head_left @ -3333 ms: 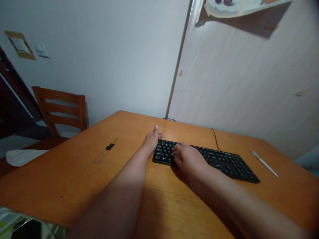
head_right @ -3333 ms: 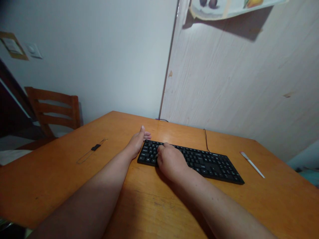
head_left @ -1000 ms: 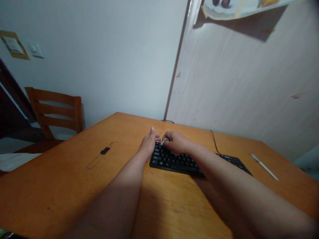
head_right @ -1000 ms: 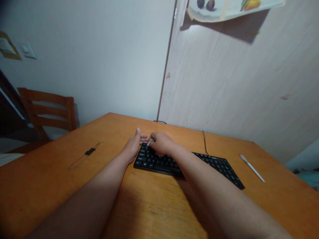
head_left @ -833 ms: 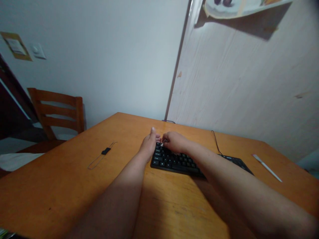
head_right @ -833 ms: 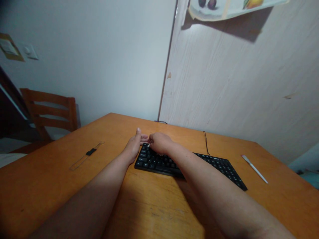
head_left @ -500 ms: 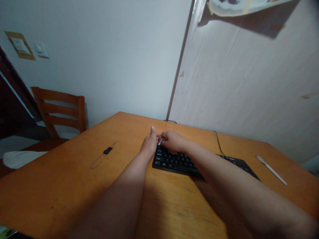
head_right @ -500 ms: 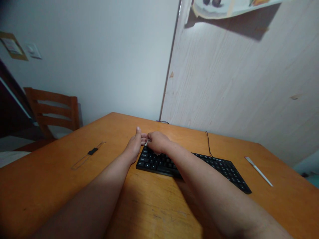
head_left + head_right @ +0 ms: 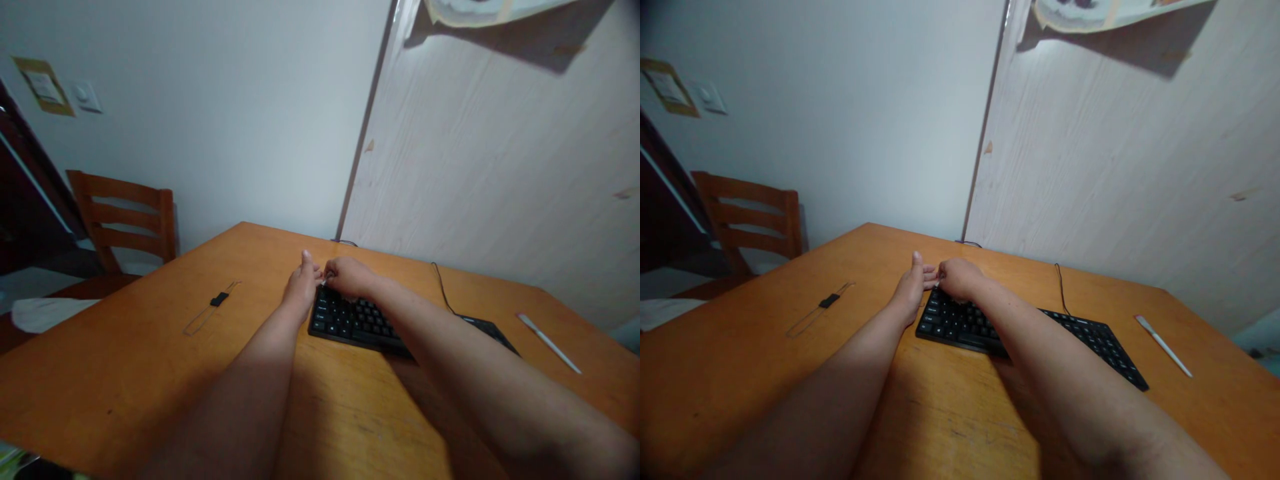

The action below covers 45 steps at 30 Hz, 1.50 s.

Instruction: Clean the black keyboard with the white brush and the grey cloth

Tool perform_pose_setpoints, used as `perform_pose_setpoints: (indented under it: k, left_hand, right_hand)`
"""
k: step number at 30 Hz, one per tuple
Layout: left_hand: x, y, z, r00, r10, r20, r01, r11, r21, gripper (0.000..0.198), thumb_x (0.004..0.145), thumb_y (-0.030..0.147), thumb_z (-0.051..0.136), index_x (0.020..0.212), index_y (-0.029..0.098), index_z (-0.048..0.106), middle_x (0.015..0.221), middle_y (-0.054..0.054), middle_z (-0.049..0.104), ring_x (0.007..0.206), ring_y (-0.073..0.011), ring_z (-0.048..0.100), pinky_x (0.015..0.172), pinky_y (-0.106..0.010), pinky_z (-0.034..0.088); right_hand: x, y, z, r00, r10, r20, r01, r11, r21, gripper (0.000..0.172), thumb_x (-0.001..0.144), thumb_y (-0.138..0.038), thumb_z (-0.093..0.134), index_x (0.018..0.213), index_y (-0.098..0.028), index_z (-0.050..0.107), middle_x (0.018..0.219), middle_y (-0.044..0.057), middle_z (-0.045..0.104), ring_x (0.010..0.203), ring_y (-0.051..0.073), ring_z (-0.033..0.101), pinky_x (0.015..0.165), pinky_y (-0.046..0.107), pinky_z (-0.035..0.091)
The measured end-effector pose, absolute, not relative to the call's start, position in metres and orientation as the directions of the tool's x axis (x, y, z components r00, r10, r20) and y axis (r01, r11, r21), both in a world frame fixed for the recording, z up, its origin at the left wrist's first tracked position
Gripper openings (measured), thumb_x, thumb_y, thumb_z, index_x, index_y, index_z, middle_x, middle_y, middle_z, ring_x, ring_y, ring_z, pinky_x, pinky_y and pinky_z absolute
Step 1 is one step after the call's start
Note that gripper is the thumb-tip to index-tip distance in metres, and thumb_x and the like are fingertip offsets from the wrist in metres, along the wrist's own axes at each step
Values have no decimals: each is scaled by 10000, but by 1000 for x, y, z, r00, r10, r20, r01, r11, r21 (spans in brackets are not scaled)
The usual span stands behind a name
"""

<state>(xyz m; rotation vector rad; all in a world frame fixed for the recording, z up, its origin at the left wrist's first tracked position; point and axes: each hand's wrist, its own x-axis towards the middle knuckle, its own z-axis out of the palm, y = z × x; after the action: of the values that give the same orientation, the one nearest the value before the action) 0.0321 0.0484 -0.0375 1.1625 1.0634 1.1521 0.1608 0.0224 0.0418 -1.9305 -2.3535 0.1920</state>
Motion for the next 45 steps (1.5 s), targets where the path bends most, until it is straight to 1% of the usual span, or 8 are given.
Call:
perform_pose_setpoints:
  k: [3, 6, 9, 15, 22, 27, 35, 45]
  left_hand:
    - [34, 48, -37, 103, 995, -20, -129, 33, 991, 945, 856, 879, 225, 1170, 105, 668, 1214, -228, 725, 1025, -306, 738, 901, -400, 542]
    - [35, 47, -37, 97, 995, -25, -104, 35, 994, 942, 855, 880, 225, 1150, 109, 679, 1178, -223, 739, 999, -304, 744, 883, -398, 548]
    - [35, 46, -37, 101, 995, -24, -92, 34, 995, 948, 848, 886, 227, 1134, 107, 686, 1168, -232, 739, 993, -308, 744, 854, -398, 556]
    - [35, 44, -35, 118, 993, -2, -77, 11, 997, 925, 858, 875, 239, 1101, 105, 691, 1118, -230, 752, 998, -307, 740, 856, -393, 556]
    - [35, 40, -30, 112, 994, 9, -71, -1, 998, 861, 888, 835, 271, 1061, 104, 691, 1145, -240, 740, 1020, -311, 732, 854, -390, 556]
    - [36, 37, -26, 109, 994, 7, -46, -2, 999, 833, 909, 809, 264, 1038, 107, 695, 1131, -237, 741, 1000, -308, 733, 844, -392, 556]
    - [36, 37, -26, 109, 994, 12, -52, -6, 999, 803, 913, 797, 298, 1062, 111, 689, 1124, -226, 746, 996, -299, 732, 869, -398, 551]
    - [36, 38, -27, 107, 994, 25, -66, -18, 998, 809, 890, 821, 316, 1004, 109, 683, 1077, -229, 749, 959, -300, 736, 867, -416, 555]
  right_hand:
    - [169, 26, 42, -183, 983, -17, 970, 178, -167, 243, 850, -295, 637, 1049, -214, 751, 1000, 81, 774, 883, 211, 688, 672, 250, 426]
    - [178, 25, 42, -196, 978, -67, 965, 181, -191, 208, 834, -283, 652, 1003, -230, 759, 902, 41, 776, 775, 174, 680, 644, 232, 428]
    - [183, 20, 45, -175, 981, -88, 969, 156, -190, 179, 803, -255, 673, 948, -204, 763, 838, 48, 765, 703, 167, 659, 605, 238, 412]
    - [184, 7, 47, -186, 978, -98, 961, 160, -226, 192, 837, -249, 638, 986, -209, 752, 834, 32, 758, 688, 147, 647, 585, 222, 402]
    - [197, 2, 54, -130, 983, -133, 966, 95, -241, 185, 788, -224, 663, 936, -171, 761, 804, 54, 753, 666, 162, 644, 558, 236, 406]
    - [191, -1, 59, -119, 982, -146, 957, 75, -281, 233, 807, -226, 640, 1007, -172, 747, 884, 52, 765, 720, 152, 660, 572, 221, 428]
    - [195, -3, 58, 13, 983, -185, 972, -56, -228, 189, 803, -248, 677, 951, -140, 724, 892, 103, 752, 745, 189, 668, 559, 245, 418]
    - [237, -18, 55, 98, 973, -210, 966, -143, -213, 183, 753, -188, 711, 930, -142, 714, 849, 85, 727, 699, 170, 640, 558, 246, 423]
